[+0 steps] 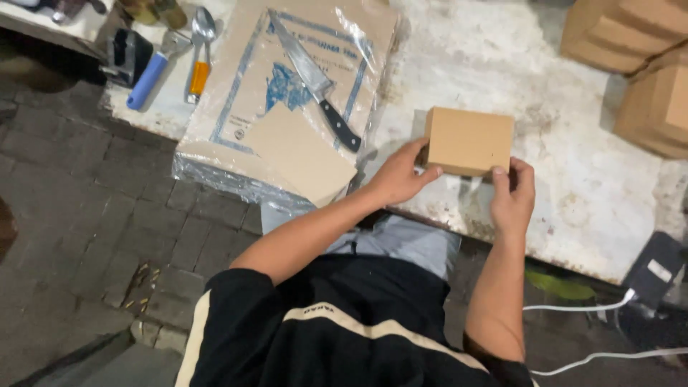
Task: Lining small cardboard boxes with paper sheets by cutting and folding them.
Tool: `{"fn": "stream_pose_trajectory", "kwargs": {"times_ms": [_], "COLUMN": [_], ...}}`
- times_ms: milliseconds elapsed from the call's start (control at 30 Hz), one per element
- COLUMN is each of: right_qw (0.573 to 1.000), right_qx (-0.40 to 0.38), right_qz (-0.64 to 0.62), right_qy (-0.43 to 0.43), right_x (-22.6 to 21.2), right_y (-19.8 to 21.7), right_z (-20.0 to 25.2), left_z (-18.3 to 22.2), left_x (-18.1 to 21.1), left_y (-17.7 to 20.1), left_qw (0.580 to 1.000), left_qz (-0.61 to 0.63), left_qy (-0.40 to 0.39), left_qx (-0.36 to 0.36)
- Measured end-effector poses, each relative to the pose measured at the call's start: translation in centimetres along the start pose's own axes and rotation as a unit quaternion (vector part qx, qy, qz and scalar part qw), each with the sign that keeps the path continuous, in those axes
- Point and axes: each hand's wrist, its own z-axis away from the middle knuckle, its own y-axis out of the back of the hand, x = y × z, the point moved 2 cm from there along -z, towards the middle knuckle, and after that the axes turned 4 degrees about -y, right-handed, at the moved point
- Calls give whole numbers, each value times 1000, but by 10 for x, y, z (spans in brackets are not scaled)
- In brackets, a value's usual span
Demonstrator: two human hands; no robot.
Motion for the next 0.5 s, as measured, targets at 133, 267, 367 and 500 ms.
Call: {"fn": "stream_pose_trajectory", "kwargs": {"times_ms": [133, 267, 367, 500], "right_qw": [959, 849, 805, 829], "right_qx": [-15, -14, -32, -130], "right_qz": [-265, -501, -578, -540], "right_qy": [-102, -168, -130, -60], "right_x": [-37, -28, -127, -230], "right_y": [-13, -17, -24, -55], "right_z": [-9, -72, -136, -248], "left_z": [12, 47, 69, 84], "left_x": [22, 51, 26, -35], "left_y": [21, 68, 113, 148], "left_qw": [997, 964, 885, 886], "left_qz": [44, -56, -301, -384], "left_qy": [-64, -239, -310, -145], "left_qx": [16, 105, 171, 213]}}
